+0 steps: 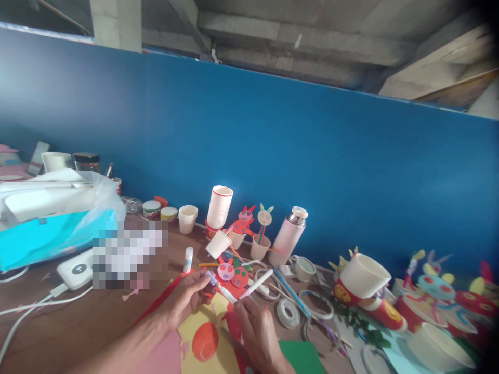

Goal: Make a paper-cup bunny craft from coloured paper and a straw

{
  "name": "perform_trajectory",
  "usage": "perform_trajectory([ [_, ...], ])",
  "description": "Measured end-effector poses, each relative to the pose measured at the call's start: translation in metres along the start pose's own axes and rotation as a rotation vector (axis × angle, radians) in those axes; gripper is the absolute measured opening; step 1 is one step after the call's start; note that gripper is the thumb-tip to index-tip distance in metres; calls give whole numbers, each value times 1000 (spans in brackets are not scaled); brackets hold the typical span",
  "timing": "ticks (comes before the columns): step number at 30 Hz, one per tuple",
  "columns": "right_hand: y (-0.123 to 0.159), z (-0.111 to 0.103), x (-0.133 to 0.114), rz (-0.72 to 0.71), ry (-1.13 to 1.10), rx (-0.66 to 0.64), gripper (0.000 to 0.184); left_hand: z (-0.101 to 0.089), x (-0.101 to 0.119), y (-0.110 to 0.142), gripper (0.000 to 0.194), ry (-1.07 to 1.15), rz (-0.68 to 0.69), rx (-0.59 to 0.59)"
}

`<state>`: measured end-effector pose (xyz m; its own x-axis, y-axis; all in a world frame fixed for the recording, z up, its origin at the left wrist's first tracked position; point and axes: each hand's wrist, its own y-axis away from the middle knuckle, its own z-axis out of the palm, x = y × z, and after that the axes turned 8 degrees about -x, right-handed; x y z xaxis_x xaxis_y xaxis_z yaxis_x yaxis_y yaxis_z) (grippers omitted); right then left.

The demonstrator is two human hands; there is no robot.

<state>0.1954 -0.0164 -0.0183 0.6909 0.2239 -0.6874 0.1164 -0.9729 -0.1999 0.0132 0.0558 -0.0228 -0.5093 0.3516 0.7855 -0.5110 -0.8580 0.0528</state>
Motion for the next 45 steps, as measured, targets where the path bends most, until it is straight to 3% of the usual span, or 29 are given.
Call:
perform_trajectory([
  [24,-1,4,-5,-12,96,0,31,11,-2,4,26,-165,-39,-16],
  [39,8,9,-1,-120,-4,-6,29,12,1,8,25,-262,-56,-153],
  [45,11,12,3,-68,59,-36,31,10,0,7,27,-302,-70,-169],
])
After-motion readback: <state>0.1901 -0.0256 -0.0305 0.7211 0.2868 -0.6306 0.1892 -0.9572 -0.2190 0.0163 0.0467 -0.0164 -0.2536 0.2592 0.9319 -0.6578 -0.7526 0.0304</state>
